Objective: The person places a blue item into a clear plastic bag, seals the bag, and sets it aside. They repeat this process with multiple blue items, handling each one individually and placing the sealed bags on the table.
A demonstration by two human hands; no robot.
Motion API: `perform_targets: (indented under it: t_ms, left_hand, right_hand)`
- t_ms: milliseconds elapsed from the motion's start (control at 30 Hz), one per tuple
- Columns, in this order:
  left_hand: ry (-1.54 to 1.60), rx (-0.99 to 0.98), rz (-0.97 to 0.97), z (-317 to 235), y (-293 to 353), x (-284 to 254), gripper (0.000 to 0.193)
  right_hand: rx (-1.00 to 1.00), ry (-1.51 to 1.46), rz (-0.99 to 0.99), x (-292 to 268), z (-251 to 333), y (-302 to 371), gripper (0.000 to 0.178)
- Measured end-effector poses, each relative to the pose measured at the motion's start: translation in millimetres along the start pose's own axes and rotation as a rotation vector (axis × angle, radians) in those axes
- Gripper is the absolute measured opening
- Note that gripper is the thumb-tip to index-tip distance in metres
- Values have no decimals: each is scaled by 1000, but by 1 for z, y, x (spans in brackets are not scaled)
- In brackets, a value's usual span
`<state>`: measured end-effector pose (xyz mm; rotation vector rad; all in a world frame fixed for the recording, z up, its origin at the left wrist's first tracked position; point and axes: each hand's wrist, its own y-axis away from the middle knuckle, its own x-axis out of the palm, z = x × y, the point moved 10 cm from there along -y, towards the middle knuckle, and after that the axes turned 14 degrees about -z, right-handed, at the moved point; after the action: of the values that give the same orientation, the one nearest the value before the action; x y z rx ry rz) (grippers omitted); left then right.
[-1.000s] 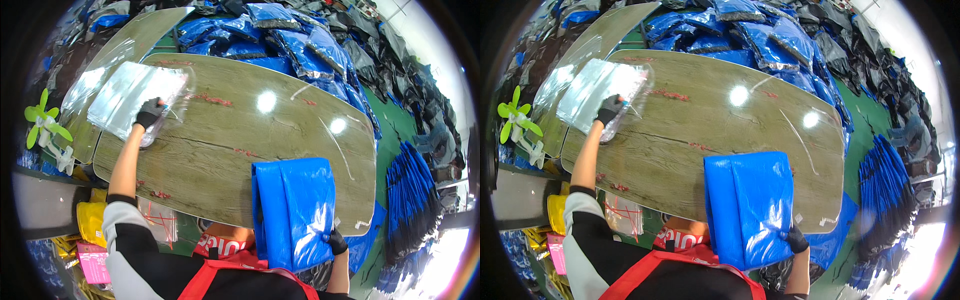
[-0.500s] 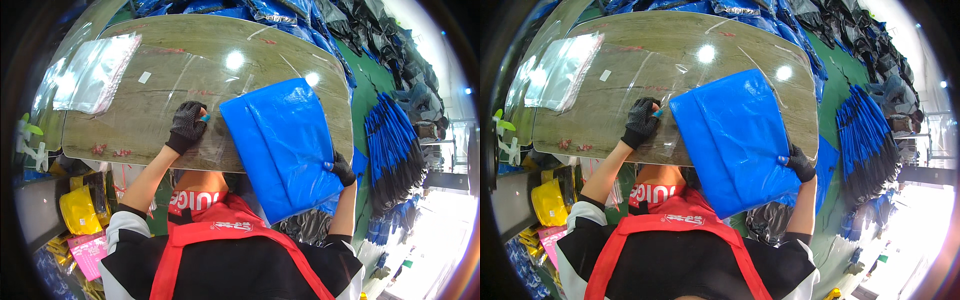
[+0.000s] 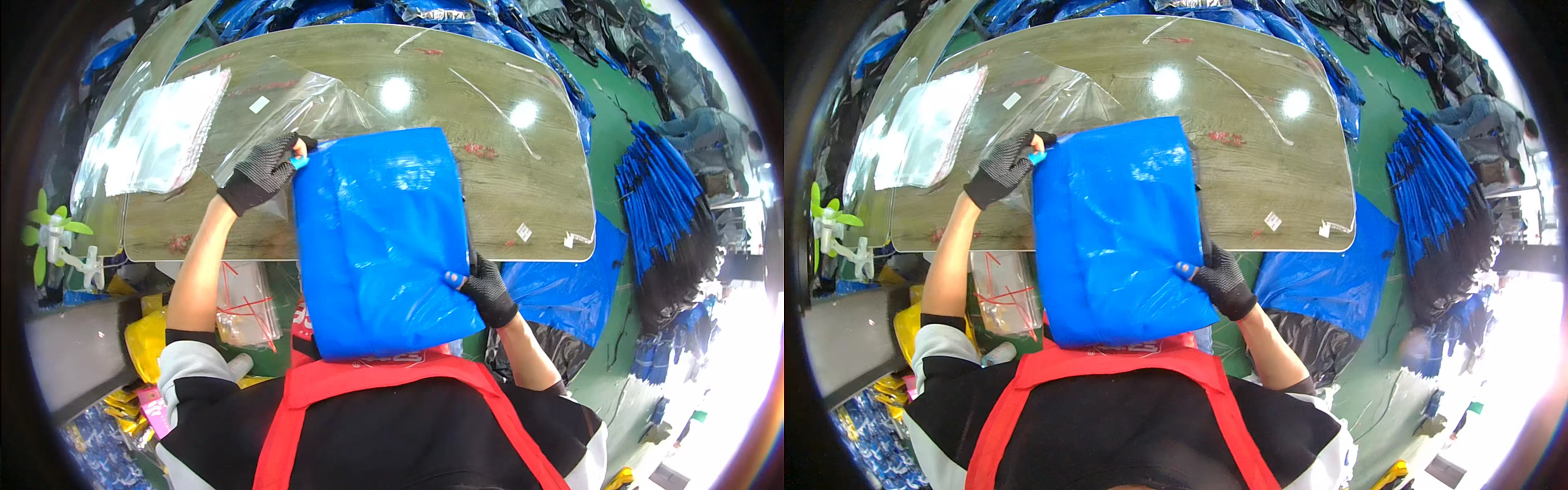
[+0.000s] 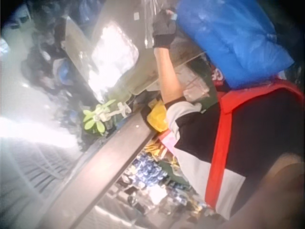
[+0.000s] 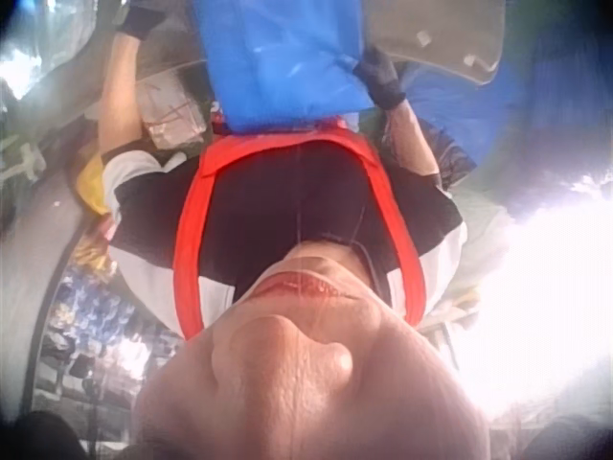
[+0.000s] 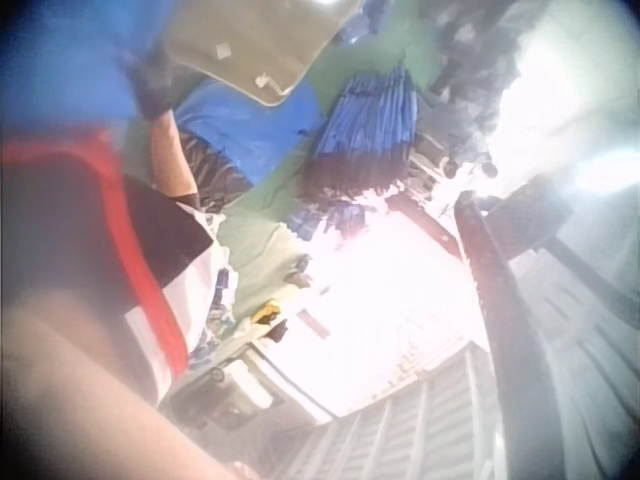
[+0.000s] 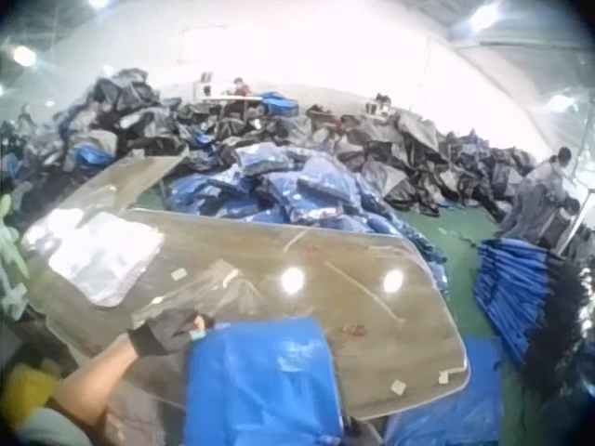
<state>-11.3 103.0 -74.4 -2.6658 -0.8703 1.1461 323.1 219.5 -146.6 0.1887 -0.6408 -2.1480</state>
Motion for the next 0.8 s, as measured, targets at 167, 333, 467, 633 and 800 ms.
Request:
perform_targets:
  t_ms: [167, 333, 467, 633, 800]
  left_hand:
    - [-119, 121, -78, -36, 23, 8, 10]
    - [-269, 291, -164, -56, 48, 6, 12]
    - [-304, 284, -181, -52, 51, 3, 13]
    - [-556, 218, -211, -39, 61, 6, 30]
    - [-364, 35, -227, -18, 71, 17, 39]
  right_hand:
    - [-37, 545, 202, 44, -11, 10, 37]
    - [-807, 397, -393, 9, 124, -100, 44]
    - [-89, 390, 8, 54, 78, -219, 49]
    - [-202, 272, 197, 65, 85, -201, 32]
    - [-60, 122, 131, 29, 66, -162, 42]
